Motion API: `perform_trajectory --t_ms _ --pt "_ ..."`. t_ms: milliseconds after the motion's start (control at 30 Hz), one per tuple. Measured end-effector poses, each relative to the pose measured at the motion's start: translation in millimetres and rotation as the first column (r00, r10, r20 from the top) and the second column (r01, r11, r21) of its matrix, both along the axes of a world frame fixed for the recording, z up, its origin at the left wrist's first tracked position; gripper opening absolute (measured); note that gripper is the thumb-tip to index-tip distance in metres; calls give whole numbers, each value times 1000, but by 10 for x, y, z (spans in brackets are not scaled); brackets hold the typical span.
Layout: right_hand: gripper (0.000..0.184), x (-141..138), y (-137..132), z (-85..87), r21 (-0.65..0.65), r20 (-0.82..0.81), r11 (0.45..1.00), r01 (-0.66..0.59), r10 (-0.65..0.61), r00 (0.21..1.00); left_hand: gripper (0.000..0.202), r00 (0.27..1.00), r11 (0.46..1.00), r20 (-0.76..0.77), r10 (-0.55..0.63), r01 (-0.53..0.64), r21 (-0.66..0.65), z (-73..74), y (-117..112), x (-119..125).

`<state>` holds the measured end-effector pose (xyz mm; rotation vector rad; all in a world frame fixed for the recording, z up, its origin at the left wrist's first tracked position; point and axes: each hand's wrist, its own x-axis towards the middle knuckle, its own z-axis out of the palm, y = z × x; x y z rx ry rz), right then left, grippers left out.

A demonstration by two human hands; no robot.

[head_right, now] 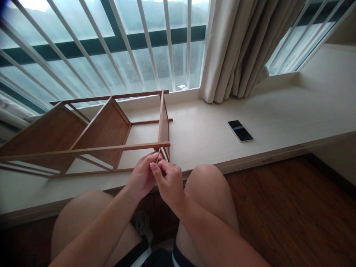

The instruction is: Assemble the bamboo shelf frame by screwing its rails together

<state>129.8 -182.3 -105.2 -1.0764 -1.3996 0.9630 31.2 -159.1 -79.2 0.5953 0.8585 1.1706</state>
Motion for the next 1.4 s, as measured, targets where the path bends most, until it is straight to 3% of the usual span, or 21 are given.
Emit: perform_trajectory --t_ms 267,500,733,1033,1200,1300,1400 --pt "28 105 34 6 184 250 976 115 -160 955 16 981 998 194 -34 44 -48 -91 11 37" --pt "25 163 50 53 232 257 962 144 -204 945 16 937 994 344 -67 91 -55 -147 8 90" --pt "34 136 47 69 224 278 968 113 -174 945 17 951 995 309 10 20 -96 -156 19 108" --pt "30 141 65 108 236 312 967 99 -172 934 17 978 1000 206 8 -2 -29 -108 27 92" --pt "34 91 48 111 132 143 987 96 -115 983 17 990 1000 140 1 -1 5 -81 18 74" --pt "40 43 24 96 7 -106 998 58 -57 993 19 997 999 78 -22 19 45 -57 12 71" --pt "42 -12 -1 70 -124 -370 992 -30 -18 929 23 997 994 4 -78 77 76 -37 11 62"
